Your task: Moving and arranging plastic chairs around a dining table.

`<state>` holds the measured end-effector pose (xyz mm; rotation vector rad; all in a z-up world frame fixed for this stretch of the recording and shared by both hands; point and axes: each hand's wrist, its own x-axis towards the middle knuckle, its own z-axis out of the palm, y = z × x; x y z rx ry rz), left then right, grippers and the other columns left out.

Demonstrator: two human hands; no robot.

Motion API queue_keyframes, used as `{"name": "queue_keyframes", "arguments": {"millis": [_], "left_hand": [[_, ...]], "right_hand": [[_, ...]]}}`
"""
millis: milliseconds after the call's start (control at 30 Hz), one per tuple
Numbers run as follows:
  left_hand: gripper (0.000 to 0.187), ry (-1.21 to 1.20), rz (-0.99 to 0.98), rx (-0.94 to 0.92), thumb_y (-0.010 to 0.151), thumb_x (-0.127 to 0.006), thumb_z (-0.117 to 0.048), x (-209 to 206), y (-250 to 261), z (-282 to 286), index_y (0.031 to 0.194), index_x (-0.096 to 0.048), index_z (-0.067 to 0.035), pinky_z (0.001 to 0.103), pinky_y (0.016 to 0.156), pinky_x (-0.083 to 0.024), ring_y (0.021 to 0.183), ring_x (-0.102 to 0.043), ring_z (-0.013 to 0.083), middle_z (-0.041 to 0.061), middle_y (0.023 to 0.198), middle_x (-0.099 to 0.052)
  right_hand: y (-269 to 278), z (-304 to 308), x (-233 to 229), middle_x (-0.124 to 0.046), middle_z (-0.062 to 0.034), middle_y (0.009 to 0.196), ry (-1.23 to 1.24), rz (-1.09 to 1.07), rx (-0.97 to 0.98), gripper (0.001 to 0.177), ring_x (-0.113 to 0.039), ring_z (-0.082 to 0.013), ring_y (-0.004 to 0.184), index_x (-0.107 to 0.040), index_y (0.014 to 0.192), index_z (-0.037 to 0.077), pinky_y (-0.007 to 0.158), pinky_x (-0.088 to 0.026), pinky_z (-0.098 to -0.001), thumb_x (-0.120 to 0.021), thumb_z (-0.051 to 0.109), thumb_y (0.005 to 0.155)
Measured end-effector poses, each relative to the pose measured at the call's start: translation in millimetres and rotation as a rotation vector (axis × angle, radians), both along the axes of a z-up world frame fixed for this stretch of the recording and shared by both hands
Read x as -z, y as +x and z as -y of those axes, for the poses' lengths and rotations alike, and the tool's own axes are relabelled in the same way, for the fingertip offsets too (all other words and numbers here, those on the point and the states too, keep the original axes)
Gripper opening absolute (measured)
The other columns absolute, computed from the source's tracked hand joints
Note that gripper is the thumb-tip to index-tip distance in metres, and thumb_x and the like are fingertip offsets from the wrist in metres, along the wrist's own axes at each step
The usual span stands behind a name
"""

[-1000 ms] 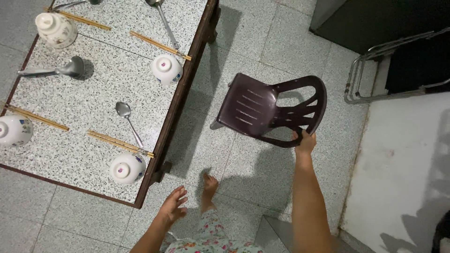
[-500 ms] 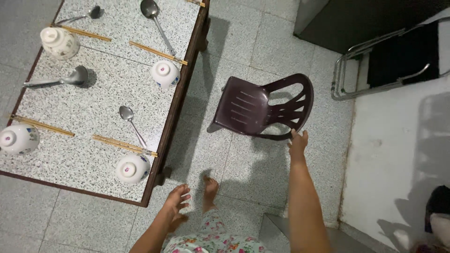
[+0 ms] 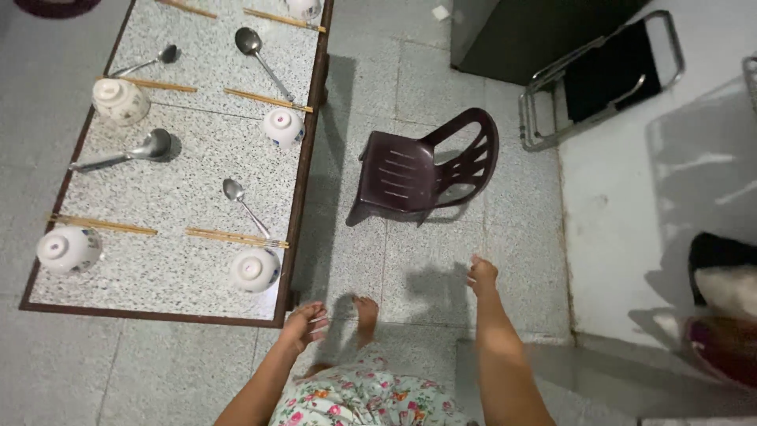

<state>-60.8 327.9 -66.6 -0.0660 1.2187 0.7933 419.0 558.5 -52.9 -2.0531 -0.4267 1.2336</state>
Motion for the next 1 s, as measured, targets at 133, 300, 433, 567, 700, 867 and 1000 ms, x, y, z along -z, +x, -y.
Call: {"name": "queue_keyframes", "arguments": {"millis": [133,300,433,567,700,867,1000], "left_hand": [[0.033,0.073,0.032,-0.007,0.101,-0.054,-0.028,-3.1,-21.1,22.2,0.129,-0.063,-0.012,0.045,0.077,-0.058,0.103,-0.067,0.0252,0.002,0.117,-0.069],[0.032,0.118,-0.01,0.047,0.103,-0.052,-0.028,-26.3,-36.9,63.1,0.122,-0.066,-0.006,0.047,0.083,-0.059,0.107,-0.069,0.0286,0.006,0.118,-0.069],[0.029,0.099,0.039,0.077,0.103,-0.051,-0.027,-9.5,-48.3,97.1,0.118,-0.066,-0.007,0.047,0.085,-0.058,0.108,-0.069,0.027,0.007,0.119,-0.07],[0.027,0.074,0.04,0.16,0.103,-0.051,-0.027,-0.7,-52.5,122.7,0.114,-0.066,-0.007,0.047,0.086,-0.058,0.105,-0.07,0.0277,0.009,0.111,-0.071],[0.024,0.026,0.042,0.224,0.1,-0.05,-0.026,-1.6,-50.3,140.1,0.101,-0.065,-0.008,0.046,0.082,-0.056,0.099,-0.07,0.0269,0.01,0.1,-0.074],[0.022,0.049,0.048,0.194,0.098,-0.05,-0.026,-1.3,-42.1,149.9,0.083,-0.058,-0.011,0.046,0.078,-0.055,0.092,-0.072,0.0289,0.01,0.091,-0.07],[0.022,0.117,0.045,0.165,0.094,-0.051,-0.017,-2.7,-31.3,155.1,0.074,-0.051,-0.009,0.045,0.067,-0.058,0.079,-0.072,0.0312,0.012,0.081,-0.069]], "right_hand": [[-12.8,67.2,22.9,-0.062,-0.0104,0.085,-0.006,-0.008,0.058,0.029,-0.059,-0.023,0.068,-0.066,0.12,0.005,0.058,-0.05,-0.041,-0.066,0.025,0.099],[-76.1,151.7,-8.7,-0.072,-0.0094,0.082,0.1,-0.12,-0.092,0.026,-0.059,-0.014,0.058,-0.064,0.122,0.009,0.046,-0.045,-0.0304,-0.057,0.017,0.098],[-85.0,207.4,23.3,-0.066,-0.0087,0.081,0.089,-0.229,-0.066,0.027,-0.062,-0.0158,0.059,-0.063,0.115,0.0,0.046,-0.049,-0.0334,-0.061,0.023,0.1],[-77.0,249.5,53.9,-0.057,-0.0088,0.078,0.08,-0.249,-0.156,0.025,-0.052,-0.0152,0.055,-0.065,0.115,0.002,0.041,-0.038,-0.0319,-0.064,0.023,0.101],[-88.7,288.8,16.7,-0.068,-0.0043,0.087,-0.059,-0.084,-0.171,0.029,-0.068,-0.0158,0.067,-0.064,0.117,0.008,0.049,-0.048,-0.0304,-0.065,0.03,0.098],[-70.3,334.3,26.9,-0.066,-0.0071,0.089,-0.061,-0.11,-0.138,0.031,-0.066,-0.0167,0.068,-0.065,0.12,0.007,0.049,-0.05,-0.0319,-0.061,0.029,0.098],[-61.2,371.8,24.5,-0.065,-0.0075,0.092,-0.07,-0.105,-0.11,0.031,-0.065,-0.0169,0.067,-0.064,0.119,0.007,0.048,-0.046,-0.0317,-0.062,0.03,0.098]]}}
